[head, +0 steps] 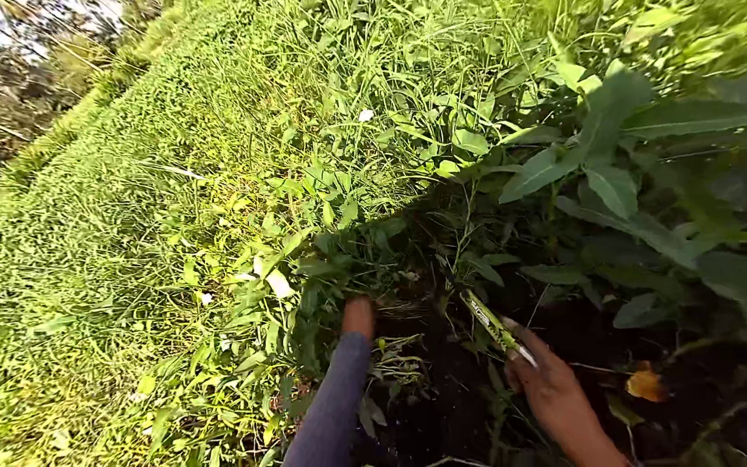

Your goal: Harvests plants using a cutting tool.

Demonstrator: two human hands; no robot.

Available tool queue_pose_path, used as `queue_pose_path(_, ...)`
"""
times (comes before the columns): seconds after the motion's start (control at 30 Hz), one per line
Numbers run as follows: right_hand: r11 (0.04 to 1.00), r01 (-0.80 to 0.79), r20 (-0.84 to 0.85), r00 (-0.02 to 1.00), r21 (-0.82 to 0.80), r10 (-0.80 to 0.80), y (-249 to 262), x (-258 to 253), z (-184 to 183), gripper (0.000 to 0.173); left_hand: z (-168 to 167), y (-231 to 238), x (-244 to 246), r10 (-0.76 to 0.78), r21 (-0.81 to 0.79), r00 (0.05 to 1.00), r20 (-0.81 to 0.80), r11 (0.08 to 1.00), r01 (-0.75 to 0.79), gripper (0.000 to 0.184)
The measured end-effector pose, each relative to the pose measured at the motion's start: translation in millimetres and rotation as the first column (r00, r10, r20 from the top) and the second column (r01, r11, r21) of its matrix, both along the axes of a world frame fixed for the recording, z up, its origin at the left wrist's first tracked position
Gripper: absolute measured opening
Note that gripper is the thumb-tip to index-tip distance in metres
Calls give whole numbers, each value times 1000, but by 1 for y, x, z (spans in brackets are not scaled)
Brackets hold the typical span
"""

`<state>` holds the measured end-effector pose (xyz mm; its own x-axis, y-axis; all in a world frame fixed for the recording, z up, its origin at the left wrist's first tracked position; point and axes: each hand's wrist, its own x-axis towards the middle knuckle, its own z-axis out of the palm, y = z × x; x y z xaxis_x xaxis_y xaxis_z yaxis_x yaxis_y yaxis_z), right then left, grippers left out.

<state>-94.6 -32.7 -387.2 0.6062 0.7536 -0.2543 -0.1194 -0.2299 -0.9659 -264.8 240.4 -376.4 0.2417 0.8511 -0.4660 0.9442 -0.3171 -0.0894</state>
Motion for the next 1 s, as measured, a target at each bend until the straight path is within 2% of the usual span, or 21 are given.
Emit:
queue_pose_path(0.1, 1000, -10, -8, 1000, 2, 10, 0, 3, 0, 47, 2, 0, 1, -67, -22, 996, -66, 998, 66, 29)
queue_pose_path(0.17, 1000, -22, -3, 1000, 4, 22, -1, 5, 1, 48, 9, 7, -9, -24, 2, 1000, -3, 1000, 24, 30)
queue_pose_path(0.23, 999, -55, 30, 998, -3, 55, -3, 5, 4, 47, 22, 14, -28, 152, 64, 972, 180, 984, -166, 33)
queue_pose_path(0.3, 990, -140, 92, 986, -10, 141, -5, 4, 9, 48, 32, 23, -47, 323, 112, 871, 369, 915, -387, 36)
queue_pose_path(0.37, 956, -292, 190, 937, -36, 294, 3, -3, 20, 47, 33, 30, -61, 360, 137, 805, 472, 872, -470, 32)
queue_pose_path(0.47, 877, -457, 322, 816, -151, 481, 34, -29, 42, 46, 36, 23, -54, 322, 146, 859, 399, 902, -406, 35)
queue_pose_path(0.57, 739, -561, 326, 666, -373, 671, 59, -55, 54, 50, 34, 9, -43, 199, 46, 977, 78, 978, -203, 34)
queue_pose_path(0.63, 643, -632, 289, 578, -433, 763, 63, -62, 59, 54, 25, 2, -37, 56, -22, 995, -85, 998, -58, 32)
queue_pose_path(0.7, 566, -690, 257, 507, -452, 823, 60, -63, 65, 56, 16, -4, -36, -126, -75, 983, -135, 990, 117, 32)
queue_pose_path(0.77, 543, -707, 267, 473, -454, 840, 55, -62, 68, 58, 13, -6, -36, -228, -100, 966, -126, 971, 216, 30)
queue_pose_path(0.83, 524, -719, 280, 443, -456, 852, 53, -60, 69, 58, 18, -5, -34, -216, -131, 968, -128, 971, 199, 30)
queue_pose_path(0.87, 512, -725, 280, 429, -460, 859, 54, -59, 70, 57, 21, 0, -36, -154, -118, 983, -97, 983, 142, 30)
queue_pose_path(0.93, 490, -736, 266, 412, -466, 871, 55, -58, 70, 56, 34, 14, -40, 31, -74, 997, 74, 997, -26, 35)
queue_pose_path(0.97, 486, -740, 260, 410, -466, 874, 55, -58, 70, 57, 39, 21, -43, 99, -52, 979, 175, 994, -92, 35)
queue_pose_path(1.0, 484, -743, 256, 410, -462, 875, 54, -58, 69, 58, 41, 26, -45, 130, -35, 969, 211, 992, -125, 35)
